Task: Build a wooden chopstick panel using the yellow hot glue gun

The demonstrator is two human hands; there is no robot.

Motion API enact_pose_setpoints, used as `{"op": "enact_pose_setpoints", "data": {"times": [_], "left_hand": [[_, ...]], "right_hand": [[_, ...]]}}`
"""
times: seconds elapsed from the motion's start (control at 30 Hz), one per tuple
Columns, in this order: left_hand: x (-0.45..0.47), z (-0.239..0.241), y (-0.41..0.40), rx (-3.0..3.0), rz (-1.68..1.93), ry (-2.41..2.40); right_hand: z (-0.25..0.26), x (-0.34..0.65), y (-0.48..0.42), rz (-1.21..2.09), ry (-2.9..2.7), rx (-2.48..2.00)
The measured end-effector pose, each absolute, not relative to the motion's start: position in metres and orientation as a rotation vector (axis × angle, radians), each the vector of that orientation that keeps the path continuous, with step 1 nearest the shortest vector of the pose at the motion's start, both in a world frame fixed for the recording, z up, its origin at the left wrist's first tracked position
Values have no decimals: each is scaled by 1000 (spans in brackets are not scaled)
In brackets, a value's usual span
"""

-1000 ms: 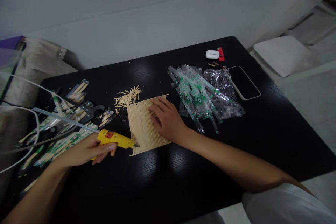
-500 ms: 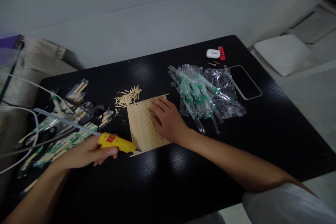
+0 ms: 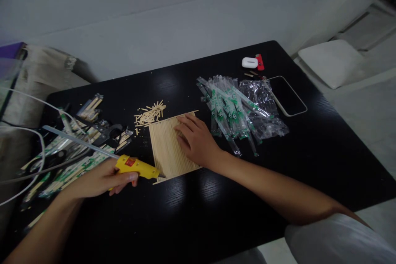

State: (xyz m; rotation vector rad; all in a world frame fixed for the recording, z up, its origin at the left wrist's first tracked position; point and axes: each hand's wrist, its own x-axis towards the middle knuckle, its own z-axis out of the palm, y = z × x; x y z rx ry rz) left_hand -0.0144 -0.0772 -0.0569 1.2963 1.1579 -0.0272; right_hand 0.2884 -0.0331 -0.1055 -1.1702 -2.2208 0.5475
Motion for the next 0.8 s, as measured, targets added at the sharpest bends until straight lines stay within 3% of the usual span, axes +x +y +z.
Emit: {"op": "enact_pose_setpoints", "data": {"times": [0.63,0.8], "left_hand": [[-10,-54,-76,1298,-22,1152],[-1,-61,-82,1287,157,1120]], "right_hand": [[-106,289,-33,541,-2227,-1167],[-106,288,-33,513,-2238,-1162]]}}
